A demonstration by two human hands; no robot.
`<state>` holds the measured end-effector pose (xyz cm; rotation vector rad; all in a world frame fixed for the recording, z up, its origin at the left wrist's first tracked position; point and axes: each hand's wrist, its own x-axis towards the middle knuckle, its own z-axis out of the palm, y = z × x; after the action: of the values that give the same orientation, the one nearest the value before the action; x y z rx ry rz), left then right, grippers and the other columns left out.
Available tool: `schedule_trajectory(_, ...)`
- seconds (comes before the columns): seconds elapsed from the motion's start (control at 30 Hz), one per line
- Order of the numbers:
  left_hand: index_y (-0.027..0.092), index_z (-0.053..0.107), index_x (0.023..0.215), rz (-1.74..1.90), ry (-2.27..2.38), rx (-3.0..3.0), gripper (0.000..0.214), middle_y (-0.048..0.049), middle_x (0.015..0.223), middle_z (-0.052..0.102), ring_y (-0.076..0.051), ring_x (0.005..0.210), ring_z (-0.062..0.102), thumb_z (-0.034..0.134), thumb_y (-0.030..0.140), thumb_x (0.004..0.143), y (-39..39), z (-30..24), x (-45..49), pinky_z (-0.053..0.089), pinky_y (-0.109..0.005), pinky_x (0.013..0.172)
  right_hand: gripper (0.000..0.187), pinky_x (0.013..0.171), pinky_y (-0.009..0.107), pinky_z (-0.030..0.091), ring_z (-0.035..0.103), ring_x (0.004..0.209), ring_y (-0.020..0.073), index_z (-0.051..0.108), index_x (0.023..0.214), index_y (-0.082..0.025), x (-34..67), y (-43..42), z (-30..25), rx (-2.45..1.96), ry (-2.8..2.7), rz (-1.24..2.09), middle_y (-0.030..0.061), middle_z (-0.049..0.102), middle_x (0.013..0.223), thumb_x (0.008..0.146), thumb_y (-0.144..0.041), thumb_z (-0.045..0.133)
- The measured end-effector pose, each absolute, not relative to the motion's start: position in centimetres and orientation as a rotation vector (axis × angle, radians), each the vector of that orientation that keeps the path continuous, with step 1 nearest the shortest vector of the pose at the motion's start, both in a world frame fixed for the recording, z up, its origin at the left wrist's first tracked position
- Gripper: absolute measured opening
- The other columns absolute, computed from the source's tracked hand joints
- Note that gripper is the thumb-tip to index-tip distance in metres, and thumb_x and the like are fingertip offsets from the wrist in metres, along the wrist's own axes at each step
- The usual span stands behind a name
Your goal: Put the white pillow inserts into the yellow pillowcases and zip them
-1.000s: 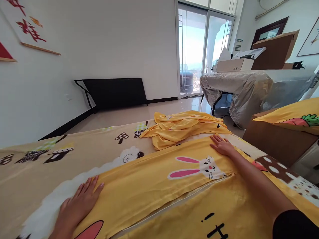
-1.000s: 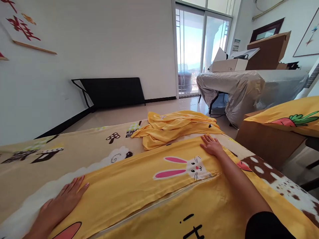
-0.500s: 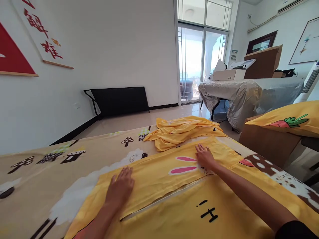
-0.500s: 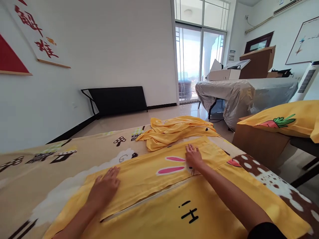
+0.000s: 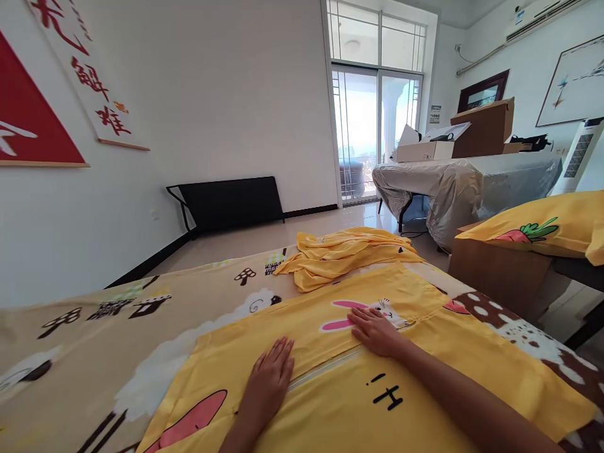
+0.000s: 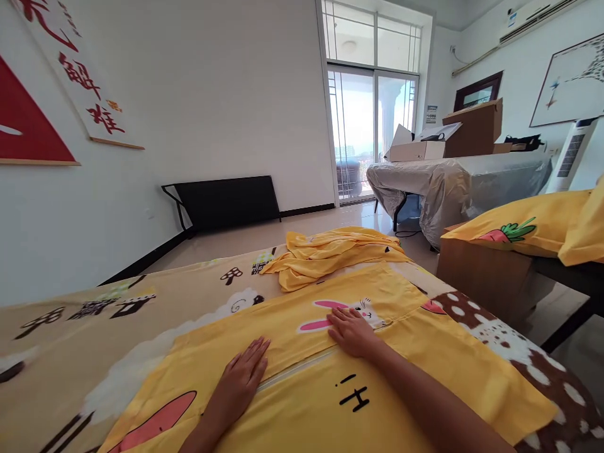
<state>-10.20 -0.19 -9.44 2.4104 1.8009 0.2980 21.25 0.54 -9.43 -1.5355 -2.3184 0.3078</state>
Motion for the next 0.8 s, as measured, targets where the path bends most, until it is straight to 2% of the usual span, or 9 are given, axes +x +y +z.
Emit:
schedule_trajectory(0.1, 0.021, 0.040, 0.141, 0.259, 1.812, 2.398, 0.054, -0.0026, 0.151, 0.032, -0.018, 0.141, 0.026, 0.023, 0.039, 0.093, -0.5, -9.4, -10.6, 0.022, -0.041, 0.116, 0.057, 0.114, 0.040, 0.018, 0.026, 0.141, 0.0174, 0.037, 0.144, -0.024, 25.4, 0.5, -9.9, -1.672, -2.240, 0.294, 0.0046, 0.032, 0.151, 0.096, -0.050, 0.021)
schedule_trajectory(0.37, 0.021, 0.041, 0.141, 0.177, 1.774, 2.415, 0.055, -0.0014, 0.150, 0.033, -0.017, 0.141, 0.028, 0.022, 0.041, 0.093, -0.7, -8.4, -10.7, 0.023, -0.040, 0.117, 0.043, 0.109, 0.037, 0.028, 0.039, 0.134, 0.0165, 0.054, 0.130, -0.024, 29.8, 1.9, -9.7, -1.871, -2.121, 0.204, 0.0034, 0.049, 0.141, 0.093, -0.036, 0.036)
schedule_trajectory(0.53, 0.012, 0.056, 0.129, 0.195, 1.930, 2.483, 0.050, -0.0103, 0.142, 0.046, -0.024, 0.133, 0.041, 0.032, 0.036, 0.092, -1.4, -7.8, -10.1, 0.035, -0.042, 0.111, 0.041, 0.107, 0.041, 0.030, 0.045, 0.129, 0.0229, 0.059, 0.123, -0.017, 28.5, 1.1, -8.6, -1.947, -1.967, 0.112, 0.0113, 0.054, 0.135, 0.091, -0.027, 0.034)
schedule_trajectory(0.6, 0.014, 0.056, 0.129, 0.192, 1.731, 2.628, 0.048, -0.0091, 0.141, 0.047, -0.024, 0.133, 0.042, 0.032, 0.034, 0.092, -2.2, -7.5, -9.0, 0.037, -0.042, 0.110, 0.041, 0.101, 0.039, 0.035, 0.053, 0.119, 0.0236, 0.057, 0.124, -0.018, 26.8, -0.6, -7.7, -1.838, -1.984, 0.118, 0.0118, 0.060, 0.126, 0.092, -0.028, 0.034)
schedule_trajectory(0.67, 0.019, 0.052, 0.133, 0.209, 1.453, 2.761, 0.047, -0.0063, 0.142, 0.046, -0.022, 0.133, 0.042, 0.031, 0.034, 0.094, -3.2, -7.3, -7.5, 0.037, -0.041, 0.110, 0.042, 0.089, 0.035, 0.043, 0.061, 0.099, 0.0218, 0.055, 0.127, -0.022, 24.7, -2.8, -6.8, -1.644, -2.112, 0.232, 0.0091, 0.069, 0.106, 0.093, -0.032, 0.033)
schedule_trajectory(0.73, 0.023, 0.042, 0.140, 0.250, 1.236, 2.827, 0.047, -0.0037, 0.145, 0.043, -0.021, 0.135, 0.039, 0.032, 0.034, 0.096, -4.2, -7.3, -6.3, 0.037, -0.040, 0.110, 0.043, 0.077, 0.031, 0.044, 0.063, 0.083, 0.0204, 0.051, 0.132, -0.024, 22.6, -5.1, -6.1, -1.463, -2.309, 0.401, 0.0050, 0.070, 0.088, 0.093, -0.035, 0.034)
schedule_trajectory(0.8, 0.027, 0.031, 0.145, 0.291, 1.107, 2.840, 0.049, -0.0016, 0.148, 0.037, -0.019, 0.137, 0.036, 0.033, 0.034, 0.096, -5.0, -7.4, -5.4, 0.035, -0.039, 0.112, 0.045, 0.074, 0.030, 0.043, 0.063, 0.080, 0.0203, 0.047, 0.134, -0.024, 20.9, -7.0, -5.8, -1.332, -2.491, 0.500, 0.0036, 0.070, 0.086, 0.091, -0.032, 0.038)
